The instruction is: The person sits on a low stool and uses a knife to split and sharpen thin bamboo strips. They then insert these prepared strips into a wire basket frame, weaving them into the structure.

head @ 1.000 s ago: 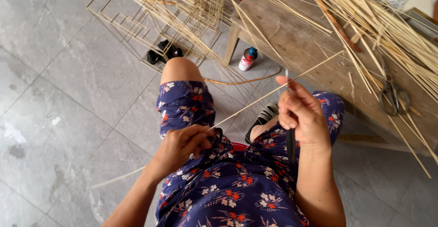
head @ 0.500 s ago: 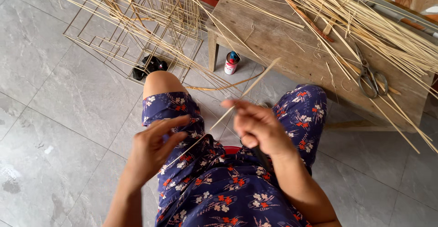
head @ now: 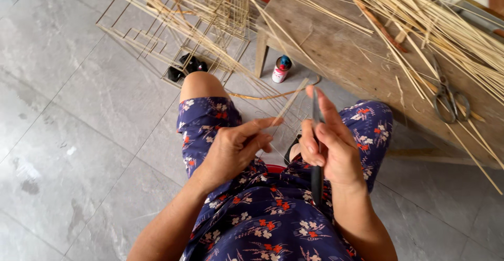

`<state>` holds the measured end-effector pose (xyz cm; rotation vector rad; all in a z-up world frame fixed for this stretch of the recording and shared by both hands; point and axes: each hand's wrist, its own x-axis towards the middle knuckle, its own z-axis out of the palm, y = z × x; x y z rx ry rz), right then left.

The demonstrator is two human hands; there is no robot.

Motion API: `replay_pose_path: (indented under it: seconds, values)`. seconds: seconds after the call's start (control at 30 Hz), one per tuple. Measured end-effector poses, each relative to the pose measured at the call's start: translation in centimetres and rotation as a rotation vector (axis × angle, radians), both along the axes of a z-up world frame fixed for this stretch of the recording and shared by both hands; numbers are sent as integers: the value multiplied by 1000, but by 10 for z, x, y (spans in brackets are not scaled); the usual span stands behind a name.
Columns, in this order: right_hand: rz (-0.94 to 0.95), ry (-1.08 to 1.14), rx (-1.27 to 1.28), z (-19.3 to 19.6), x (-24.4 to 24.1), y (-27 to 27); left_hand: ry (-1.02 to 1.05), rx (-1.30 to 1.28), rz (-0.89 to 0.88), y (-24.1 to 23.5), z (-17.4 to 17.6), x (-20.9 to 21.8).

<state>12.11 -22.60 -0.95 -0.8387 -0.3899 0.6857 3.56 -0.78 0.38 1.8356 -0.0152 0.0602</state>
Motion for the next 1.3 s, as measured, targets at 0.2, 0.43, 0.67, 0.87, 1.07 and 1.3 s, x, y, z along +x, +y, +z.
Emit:
replay_pose_path:
  seconds: [0.2,0.43,0.67,0.87,1.07,1.3]
  values:
    - [37,-99,44,6,-7,-3,11,22,-99,-3,-1,-4]
    - [62,-108,-177,-2,-12,10,-192,91,92,-10,0,4]
    - [55,16,-14,14,-14,10,-184,-19,76,-14,7,10]
    - [90,77,0,17,-22,8,-239,12,-10,-9,8,7]
    - [133,77,-5,20,-27,7,-243,46,-19,-7,9,7]
    - [153,71,36,17,-28,6,-270,64,-12,-8,8,8]
